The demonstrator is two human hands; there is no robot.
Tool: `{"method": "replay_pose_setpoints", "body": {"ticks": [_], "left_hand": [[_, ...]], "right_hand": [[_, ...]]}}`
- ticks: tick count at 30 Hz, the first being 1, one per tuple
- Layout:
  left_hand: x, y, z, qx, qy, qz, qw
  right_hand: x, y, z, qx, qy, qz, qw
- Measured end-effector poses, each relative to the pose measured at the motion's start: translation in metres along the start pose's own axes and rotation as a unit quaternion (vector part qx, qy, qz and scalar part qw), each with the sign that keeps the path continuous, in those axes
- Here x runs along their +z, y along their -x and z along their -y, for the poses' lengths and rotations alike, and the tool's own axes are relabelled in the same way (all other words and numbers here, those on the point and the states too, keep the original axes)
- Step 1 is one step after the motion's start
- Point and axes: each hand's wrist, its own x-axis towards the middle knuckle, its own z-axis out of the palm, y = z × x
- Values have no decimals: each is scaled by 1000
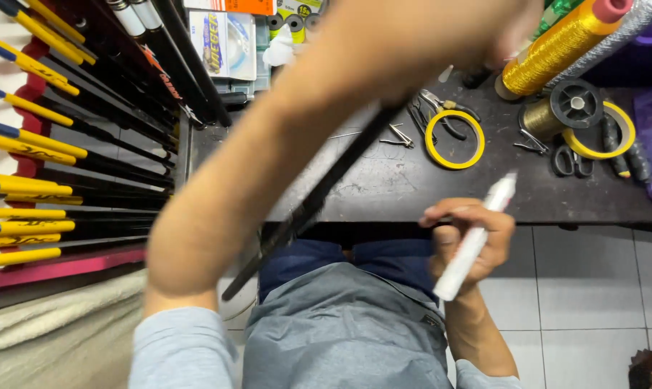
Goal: Marking and preparing a fishing rod for repair using a white marker and rotating it for inspection on a workbench.
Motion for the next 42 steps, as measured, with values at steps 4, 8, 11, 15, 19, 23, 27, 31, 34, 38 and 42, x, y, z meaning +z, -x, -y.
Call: {"method": "replay_pose_setpoints", "body": {"ticks": [4, 8, 11, 15, 19, 23, 27, 31, 34, 38, 42], "left_hand": [[20, 26, -44, 38, 279, -71, 957], [42, 62, -15, -44, 340, -24, 939], [52, 96, 4, -172, 345, -2, 922], [61, 147, 30, -309, 334, 14, 890], [60, 189, 38, -371, 318, 6, 872], [65, 219, 46, -386, 328, -14, 862], [71, 236, 48, -439, 334, -18, 834], [78, 251, 47, -474, 345, 11, 810], [84, 259, 41, -486, 338, 13, 806], [90, 263, 31, -536, 334, 7, 776], [91, 263, 19, -586, 303, 6, 752]], "right_hand": [[-14, -33, 4, -35, 88, -99, 991], [-25, -51, 2, -30, 93, -118, 988], [-22, -55, -3, -18, 78, -99, 992], [1, -52, -8, 20, 50, -37, 998], [26, -51, -13, 80, 8, 29, 996], [43, -54, -19, 111, -20, 50, 992], [48, -45, -24, 124, -12, 94, 988], [40, -26, -29, 161, 32, 128, 978], [31, -14, -32, 178, 52, 152, 971], [24, -5, -34, 179, 52, 168, 968], [22, 3, -37, 162, 22, 185, 969]]}}
